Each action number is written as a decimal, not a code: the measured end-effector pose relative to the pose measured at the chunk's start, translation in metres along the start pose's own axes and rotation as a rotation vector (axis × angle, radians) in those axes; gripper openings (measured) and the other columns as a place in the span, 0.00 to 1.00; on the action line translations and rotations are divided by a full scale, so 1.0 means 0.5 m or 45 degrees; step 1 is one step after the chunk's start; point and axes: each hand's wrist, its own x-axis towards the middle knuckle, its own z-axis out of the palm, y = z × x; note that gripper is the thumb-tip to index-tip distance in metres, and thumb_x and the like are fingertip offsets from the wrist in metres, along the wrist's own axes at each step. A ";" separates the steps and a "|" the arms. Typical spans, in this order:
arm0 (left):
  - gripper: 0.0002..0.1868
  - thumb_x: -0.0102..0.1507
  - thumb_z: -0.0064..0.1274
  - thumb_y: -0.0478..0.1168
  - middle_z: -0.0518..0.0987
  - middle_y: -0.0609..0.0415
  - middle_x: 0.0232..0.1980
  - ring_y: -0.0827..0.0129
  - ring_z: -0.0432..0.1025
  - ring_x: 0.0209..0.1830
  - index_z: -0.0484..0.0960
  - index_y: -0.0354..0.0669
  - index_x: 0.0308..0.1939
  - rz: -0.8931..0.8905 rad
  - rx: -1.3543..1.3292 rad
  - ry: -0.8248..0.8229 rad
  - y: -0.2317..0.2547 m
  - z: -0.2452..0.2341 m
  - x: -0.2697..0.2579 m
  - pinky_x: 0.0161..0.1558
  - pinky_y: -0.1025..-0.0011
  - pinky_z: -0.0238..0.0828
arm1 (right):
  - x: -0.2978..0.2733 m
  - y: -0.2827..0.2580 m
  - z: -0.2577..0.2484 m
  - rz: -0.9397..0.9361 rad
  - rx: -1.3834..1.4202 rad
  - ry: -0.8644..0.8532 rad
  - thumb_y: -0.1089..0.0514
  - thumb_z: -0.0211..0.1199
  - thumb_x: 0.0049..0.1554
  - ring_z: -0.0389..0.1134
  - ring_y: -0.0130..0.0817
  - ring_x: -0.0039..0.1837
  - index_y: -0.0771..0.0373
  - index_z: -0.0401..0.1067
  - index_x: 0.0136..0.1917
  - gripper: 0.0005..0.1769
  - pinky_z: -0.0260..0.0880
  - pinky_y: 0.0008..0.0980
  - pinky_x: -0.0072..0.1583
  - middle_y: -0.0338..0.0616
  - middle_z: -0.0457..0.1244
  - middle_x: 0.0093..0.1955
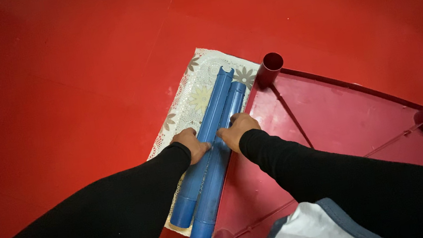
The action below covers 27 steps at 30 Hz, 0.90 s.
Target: The person assembles a table by inserting blue plastic sleeves into the legs of an upside-down red table. They repeatedly slide sleeves onto each leg, adjust fit, and place sleeves on the table surface between steps.
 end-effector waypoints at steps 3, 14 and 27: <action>0.42 0.57 0.64 0.56 0.76 0.36 0.65 0.50 0.72 0.66 0.72 0.33 0.67 -0.044 -0.026 -0.040 0.007 -0.007 -0.007 0.67 0.63 0.68 | -0.007 0.007 -0.003 0.002 0.014 0.020 0.44 0.69 0.49 0.69 0.48 0.66 0.71 0.68 0.68 0.40 0.68 0.37 0.67 0.60 0.66 0.65; 0.51 0.58 0.63 0.59 0.68 0.34 0.73 0.49 0.64 0.74 0.59 0.35 0.76 0.016 0.068 0.041 0.075 -0.090 -0.085 0.72 0.62 0.62 | -0.092 -0.010 -0.099 -0.262 -0.243 0.032 0.42 0.71 0.47 0.50 0.54 0.79 0.69 0.54 0.77 0.55 0.56 0.40 0.75 0.64 0.47 0.79; 0.52 0.62 0.58 0.57 0.40 0.45 0.84 0.46 0.34 0.84 0.43 0.48 0.80 0.407 0.391 0.285 0.350 -0.253 -0.359 0.77 0.42 0.36 | -0.293 -0.037 -0.339 -0.382 -0.601 0.138 0.34 0.68 0.48 0.30 0.51 0.86 0.62 0.31 0.83 0.67 0.36 0.53 0.80 0.53 0.31 0.86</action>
